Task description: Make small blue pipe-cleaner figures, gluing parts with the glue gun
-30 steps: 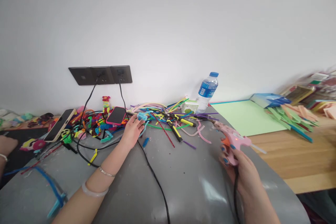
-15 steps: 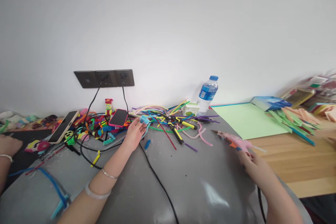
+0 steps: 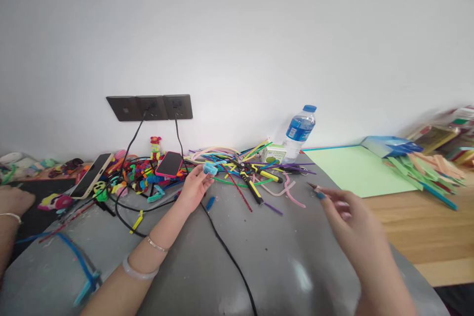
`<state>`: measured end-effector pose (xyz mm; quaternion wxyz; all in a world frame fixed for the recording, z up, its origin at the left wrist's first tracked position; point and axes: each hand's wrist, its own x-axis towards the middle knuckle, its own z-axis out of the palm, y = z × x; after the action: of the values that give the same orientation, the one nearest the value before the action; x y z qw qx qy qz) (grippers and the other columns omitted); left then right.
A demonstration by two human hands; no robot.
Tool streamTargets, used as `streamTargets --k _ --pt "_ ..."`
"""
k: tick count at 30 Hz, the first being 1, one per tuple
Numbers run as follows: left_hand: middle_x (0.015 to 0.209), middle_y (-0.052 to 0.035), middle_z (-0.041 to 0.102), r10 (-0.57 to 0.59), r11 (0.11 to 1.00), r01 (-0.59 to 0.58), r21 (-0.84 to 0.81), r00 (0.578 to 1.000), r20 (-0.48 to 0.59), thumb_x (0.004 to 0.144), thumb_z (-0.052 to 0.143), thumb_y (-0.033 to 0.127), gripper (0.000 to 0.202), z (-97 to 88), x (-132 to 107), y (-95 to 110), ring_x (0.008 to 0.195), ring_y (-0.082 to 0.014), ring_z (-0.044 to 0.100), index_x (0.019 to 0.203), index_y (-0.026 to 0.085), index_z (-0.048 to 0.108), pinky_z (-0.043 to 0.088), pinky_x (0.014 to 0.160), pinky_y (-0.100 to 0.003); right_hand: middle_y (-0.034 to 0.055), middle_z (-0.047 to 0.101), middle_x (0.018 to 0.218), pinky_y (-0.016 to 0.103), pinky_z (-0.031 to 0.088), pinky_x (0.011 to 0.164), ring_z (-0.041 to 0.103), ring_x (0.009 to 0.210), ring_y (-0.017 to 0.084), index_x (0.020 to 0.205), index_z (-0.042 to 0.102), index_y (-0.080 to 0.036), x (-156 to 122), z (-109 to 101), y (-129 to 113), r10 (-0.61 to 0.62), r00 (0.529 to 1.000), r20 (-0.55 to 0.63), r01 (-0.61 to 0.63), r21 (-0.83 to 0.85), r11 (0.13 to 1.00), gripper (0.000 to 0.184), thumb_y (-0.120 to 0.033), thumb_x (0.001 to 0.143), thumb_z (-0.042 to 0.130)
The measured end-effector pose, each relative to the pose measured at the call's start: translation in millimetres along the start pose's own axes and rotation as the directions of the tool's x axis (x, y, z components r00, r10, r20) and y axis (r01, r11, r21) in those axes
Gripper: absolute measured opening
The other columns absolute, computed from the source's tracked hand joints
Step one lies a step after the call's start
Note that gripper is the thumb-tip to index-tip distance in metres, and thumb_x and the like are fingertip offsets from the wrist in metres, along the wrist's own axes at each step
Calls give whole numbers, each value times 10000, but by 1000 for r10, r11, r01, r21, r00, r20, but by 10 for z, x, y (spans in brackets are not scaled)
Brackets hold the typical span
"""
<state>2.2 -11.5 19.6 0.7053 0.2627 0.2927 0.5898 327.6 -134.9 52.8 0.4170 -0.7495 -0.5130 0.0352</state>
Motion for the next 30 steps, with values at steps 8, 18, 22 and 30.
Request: streamTargets --k 8,18,22,30 --pt "758 1 693 6 1000 -6 -9 1000 -11 536 916 287 427 1 -8 -15 673 -106 666 857 154 668 545 651 -218 77 684 995 315 508 693 628 809 192 1085 613 -214 356 1064 -1186 -616 747 252 418 542 729 210 -310 912 543" --pt "788 6 689 -14 999 15 51 1000 -14 554 909 304 413 20 -23 -17 666 -98 650 870 152 691 548 650 -223 34 633 801 290 454 647 585 732 172 846 620 -210 196 1410 -1230 -645 761 63 489 598 635 71 -169 896 590" --pt "791 11 689 -6 998 7 63 1000 -19 546 912 297 409 30 -23 -18 667 -97 649 864 159 696 550 656 -225 30 632 795 283 454 634 582 704 163 850 621 -208 178 1396 -1230 -615 784 83 452 602 658 75 -144 882 596" --pt "759 15 695 6 997 -3 72 999 -37 516 922 305 426 44 -29 -8 646 -98 650 844 156 694 554 646 -227 11 602 745 268 436 608 546 650 148 832 609 -204 140 1450 -1212 -581 793 183 370 614 698 62 -164 875 588"
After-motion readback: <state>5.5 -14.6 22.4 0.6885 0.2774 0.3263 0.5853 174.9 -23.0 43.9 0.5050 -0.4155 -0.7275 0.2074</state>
